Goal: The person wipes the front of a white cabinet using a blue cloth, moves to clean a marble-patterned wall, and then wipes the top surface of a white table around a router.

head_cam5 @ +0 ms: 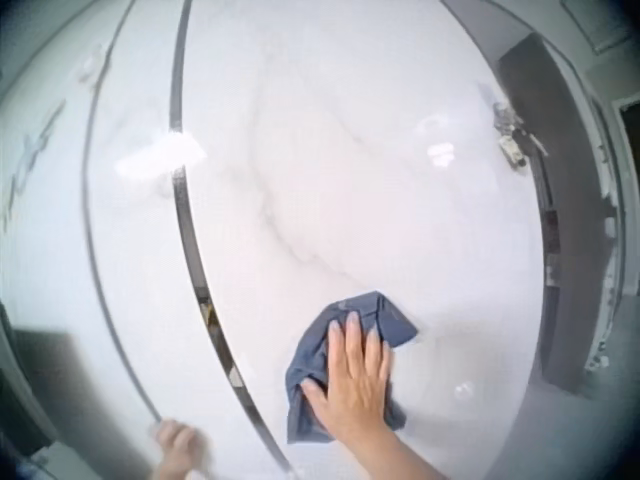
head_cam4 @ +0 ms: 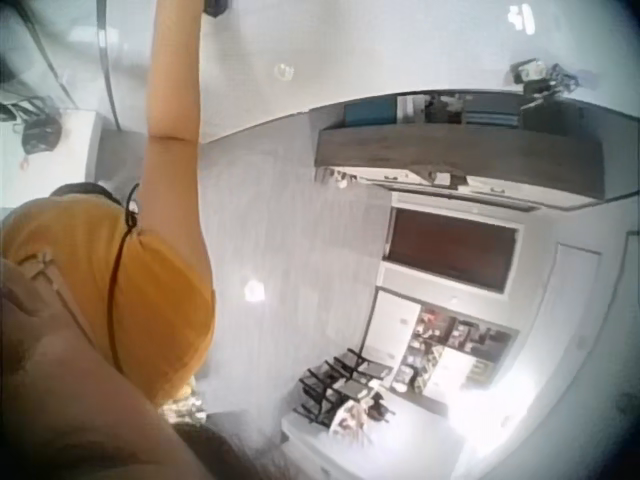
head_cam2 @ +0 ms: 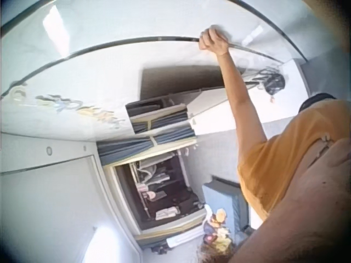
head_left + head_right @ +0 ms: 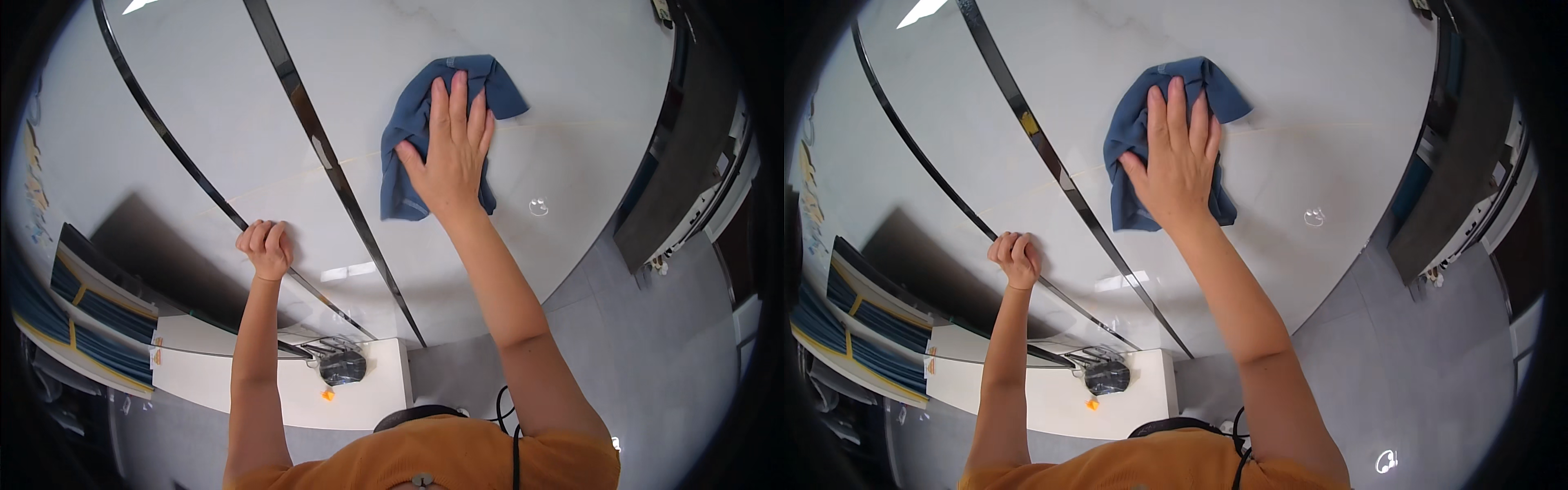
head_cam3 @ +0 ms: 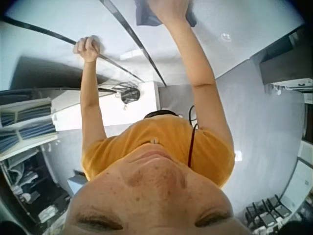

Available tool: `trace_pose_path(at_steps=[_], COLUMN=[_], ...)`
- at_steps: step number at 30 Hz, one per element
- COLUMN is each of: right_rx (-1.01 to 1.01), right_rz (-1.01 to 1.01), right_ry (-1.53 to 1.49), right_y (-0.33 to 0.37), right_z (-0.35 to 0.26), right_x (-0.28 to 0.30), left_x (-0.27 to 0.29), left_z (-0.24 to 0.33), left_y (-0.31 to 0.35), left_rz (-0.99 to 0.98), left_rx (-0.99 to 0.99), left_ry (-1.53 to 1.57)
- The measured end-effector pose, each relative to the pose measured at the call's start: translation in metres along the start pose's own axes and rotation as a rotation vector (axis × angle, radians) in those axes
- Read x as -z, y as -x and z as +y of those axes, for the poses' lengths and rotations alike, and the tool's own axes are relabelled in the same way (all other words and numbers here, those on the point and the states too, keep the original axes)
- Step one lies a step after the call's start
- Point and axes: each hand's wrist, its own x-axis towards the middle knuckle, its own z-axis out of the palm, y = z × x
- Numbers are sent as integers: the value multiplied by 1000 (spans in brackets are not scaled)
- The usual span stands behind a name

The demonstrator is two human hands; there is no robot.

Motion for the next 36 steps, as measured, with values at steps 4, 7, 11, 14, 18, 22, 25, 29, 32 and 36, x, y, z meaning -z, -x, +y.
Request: trace_pose_path(at_steps=[4, 7, 11, 14, 18, 22, 25, 29, 32, 36], right_rx=[-139, -140, -161, -174, -114, -130, -288, -117, -83, -20], right_rz=[-26, 146, 277, 297, 64, 78, 167, 151, 0, 201], right_ry=[22, 16, -35, -32, -53, -82, -130, -67, -33, -30], right_y=[3, 4, 11, 1, -3, -5, -1, -4, -2, 3], right_z=[17, 60, 75, 53, -2, 15, 35, 15, -23, 29], right_x=[3, 14, 8, 0, -6, 3, 9, -5, -10, -5], left_x=[4, 1, 2, -1, 1, 2, 3, 2, 2, 2], left_z=[4, 1, 3, 7, 3, 3, 1, 2, 0, -1], left_y=[-4, -6, -2, -5, -3, -4, -3, -3, -3, -3], left_rz=[-23, 25, 32, 28, 45, 30, 35, 44, 45, 45], left_rx=[-15, 1, 26, 26, 23, 29, 13, 28, 20, 14], left_ry=[47, 34, 53, 63, 60, 77, 74, 91, 100, 120])
